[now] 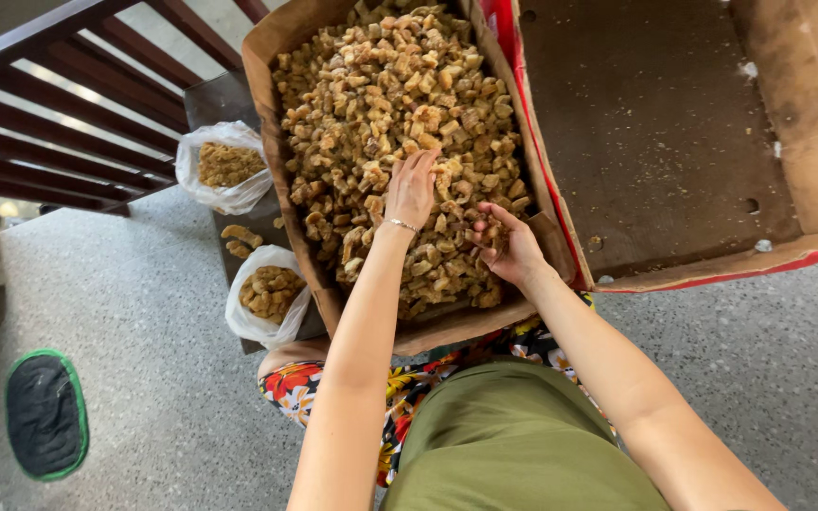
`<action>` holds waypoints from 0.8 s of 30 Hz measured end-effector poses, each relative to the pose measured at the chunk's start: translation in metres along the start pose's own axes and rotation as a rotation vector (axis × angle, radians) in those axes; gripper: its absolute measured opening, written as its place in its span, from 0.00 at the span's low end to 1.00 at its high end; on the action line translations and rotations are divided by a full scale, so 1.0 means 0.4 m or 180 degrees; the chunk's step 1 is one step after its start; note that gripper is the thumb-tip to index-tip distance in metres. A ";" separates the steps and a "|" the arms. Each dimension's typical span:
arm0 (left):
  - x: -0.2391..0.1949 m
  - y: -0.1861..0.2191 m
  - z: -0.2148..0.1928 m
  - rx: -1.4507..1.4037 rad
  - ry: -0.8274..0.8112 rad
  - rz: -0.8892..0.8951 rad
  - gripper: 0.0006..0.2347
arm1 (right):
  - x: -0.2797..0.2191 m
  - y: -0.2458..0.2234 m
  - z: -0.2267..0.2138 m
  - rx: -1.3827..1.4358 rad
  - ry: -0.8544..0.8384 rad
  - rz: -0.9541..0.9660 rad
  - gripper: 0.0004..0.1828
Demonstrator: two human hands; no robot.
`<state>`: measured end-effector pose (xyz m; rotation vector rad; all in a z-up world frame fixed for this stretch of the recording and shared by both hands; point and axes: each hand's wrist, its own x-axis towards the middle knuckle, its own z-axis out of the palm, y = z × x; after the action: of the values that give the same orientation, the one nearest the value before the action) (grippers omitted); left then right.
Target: The person sits on the floor and sorts small, irregular food pieces from a large cardboard box into smaller plastic bags. They repeatedly pick up handfuls, separate pieces by hand, and place selected items into bags positioned beside the box.
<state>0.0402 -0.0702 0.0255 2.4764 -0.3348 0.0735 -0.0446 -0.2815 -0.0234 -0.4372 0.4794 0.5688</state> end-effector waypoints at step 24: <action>-0.267 0.005 -0.083 -0.2949 0.0554 -0.2048 0.15 | 0.035 0.129 0.179 -0.2463 -0.0237 -0.0383 0.13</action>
<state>-0.0624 -0.0281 0.0389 1.5374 0.4305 -0.1132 -0.0435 -0.2001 0.0132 -1.1691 0.1409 0.6400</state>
